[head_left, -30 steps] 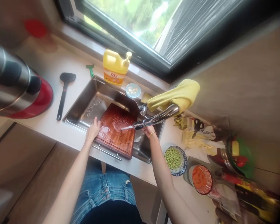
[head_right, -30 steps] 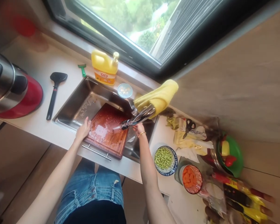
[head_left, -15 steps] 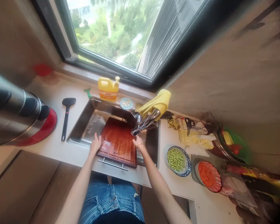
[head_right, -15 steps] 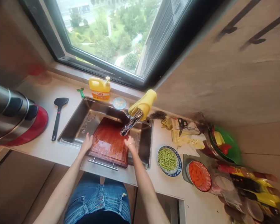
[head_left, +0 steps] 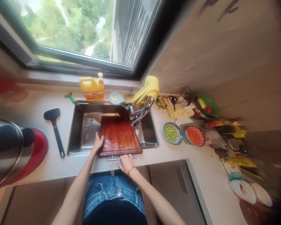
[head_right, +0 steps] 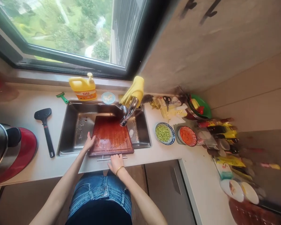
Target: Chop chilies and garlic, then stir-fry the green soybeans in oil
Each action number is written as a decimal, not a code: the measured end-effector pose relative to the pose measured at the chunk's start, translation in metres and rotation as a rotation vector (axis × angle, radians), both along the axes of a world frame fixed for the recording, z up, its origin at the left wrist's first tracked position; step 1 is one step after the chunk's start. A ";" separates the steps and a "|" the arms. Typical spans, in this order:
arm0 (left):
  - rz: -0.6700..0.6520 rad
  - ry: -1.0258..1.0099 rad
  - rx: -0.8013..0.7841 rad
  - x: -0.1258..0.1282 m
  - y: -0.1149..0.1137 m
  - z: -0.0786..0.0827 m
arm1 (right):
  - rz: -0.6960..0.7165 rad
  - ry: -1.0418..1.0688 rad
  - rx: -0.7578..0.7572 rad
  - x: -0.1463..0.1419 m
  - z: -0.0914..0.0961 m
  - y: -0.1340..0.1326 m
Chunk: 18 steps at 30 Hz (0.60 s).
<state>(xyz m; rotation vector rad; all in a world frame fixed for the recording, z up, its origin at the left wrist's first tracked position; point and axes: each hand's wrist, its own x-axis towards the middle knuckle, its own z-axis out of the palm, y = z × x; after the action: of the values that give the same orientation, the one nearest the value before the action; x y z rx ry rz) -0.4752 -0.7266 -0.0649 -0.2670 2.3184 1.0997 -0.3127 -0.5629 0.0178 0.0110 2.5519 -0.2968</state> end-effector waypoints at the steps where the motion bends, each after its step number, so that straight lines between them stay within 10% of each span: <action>1: 0.000 0.001 0.014 -0.001 -0.001 0.002 | 0.002 -0.027 0.012 -0.002 0.002 -0.002; 5: -0.001 0.006 0.090 -0.006 -0.002 0.019 | -0.003 -0.040 0.016 -0.017 0.032 0.015; 10: -0.023 -0.043 0.259 -0.006 -0.002 0.054 | -0.019 0.232 0.116 -0.054 0.112 0.051; 18: 0.013 -0.060 0.750 0.069 0.001 0.123 | 0.099 0.282 0.151 -0.072 0.239 0.104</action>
<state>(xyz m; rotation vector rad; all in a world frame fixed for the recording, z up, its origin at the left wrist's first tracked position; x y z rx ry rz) -0.4067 -0.7252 0.0583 -0.0218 1.6953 1.8319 -0.3849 -0.4594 0.2565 -0.1068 2.8378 -0.0705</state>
